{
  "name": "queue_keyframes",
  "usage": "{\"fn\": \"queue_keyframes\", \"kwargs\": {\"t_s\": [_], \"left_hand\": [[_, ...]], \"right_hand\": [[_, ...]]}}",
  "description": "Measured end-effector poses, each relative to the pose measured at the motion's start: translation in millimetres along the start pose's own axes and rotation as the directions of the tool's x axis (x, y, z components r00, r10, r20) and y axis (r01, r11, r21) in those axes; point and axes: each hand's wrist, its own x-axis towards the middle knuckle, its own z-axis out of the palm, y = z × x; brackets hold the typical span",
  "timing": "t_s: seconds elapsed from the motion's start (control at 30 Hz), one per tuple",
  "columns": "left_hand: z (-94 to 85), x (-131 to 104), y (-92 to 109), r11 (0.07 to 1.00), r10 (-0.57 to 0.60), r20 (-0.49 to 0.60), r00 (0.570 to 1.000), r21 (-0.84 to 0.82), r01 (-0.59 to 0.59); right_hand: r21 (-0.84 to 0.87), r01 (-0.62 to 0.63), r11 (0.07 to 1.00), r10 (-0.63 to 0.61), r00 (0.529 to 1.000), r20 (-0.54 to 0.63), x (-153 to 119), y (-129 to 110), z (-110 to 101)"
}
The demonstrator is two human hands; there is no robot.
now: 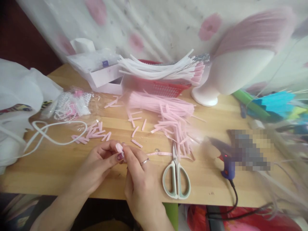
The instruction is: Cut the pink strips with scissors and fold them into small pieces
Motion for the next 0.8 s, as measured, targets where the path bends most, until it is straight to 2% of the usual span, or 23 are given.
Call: {"fn": "queue_keyframes", "kwargs": {"t_s": [0.13, 0.23, 0.47, 0.53, 0.7, 0.73, 0.8], "left_hand": [[-2.4, -2.0, -1.0, 0.997, 0.03, -0.045, 0.999, 0.079, -0.026], [-4.3, -4.4, -3.1, 0.991, 0.063, -0.055, 0.997, 0.124, -0.056], [-5.2, -6.7, -3.3, 0.917, 0.272, -0.029, 0.962, 0.311, -0.25], [-5.7, -7.1, -4.0, 0.909, 0.264, -0.034, 0.964, 0.344, -0.237], [-6.8, -10.7, -2.1, 0.906, 0.16, -0.121, 0.98, 0.413, -0.097], [-7.3, -11.8, -0.3, 0.89, 0.156, -0.118, 0.981, 0.447, -0.088], [-9.0, -13.8, 4.0, 0.802, 0.188, -0.038, 0.981, 0.582, -0.131]], "right_hand": [[0.105, -0.08, 0.991, 0.077, 0.997, 0.032, 3.0, -3.9, -4.2], [0.153, -0.099, 0.983, 0.09, 0.994, 0.064, 2.8, -6.6, -9.4], [0.105, -0.089, 0.991, 0.087, 0.996, 0.023, 3.8, -3.7, -10.3], [0.076, -0.073, 0.994, 0.073, 0.997, 0.009, 4.3, -2.6, -9.3], [0.007, -0.038, 0.999, 0.037, 0.998, 0.047, 2.4, 0.0, -11.4], [-0.005, -0.027, 1.0, 0.028, 0.997, 0.075, 2.1, 0.5, -13.2], [-0.025, -0.015, 1.0, 0.018, 0.99, 0.142, 1.4, 1.1, -19.4]]}}
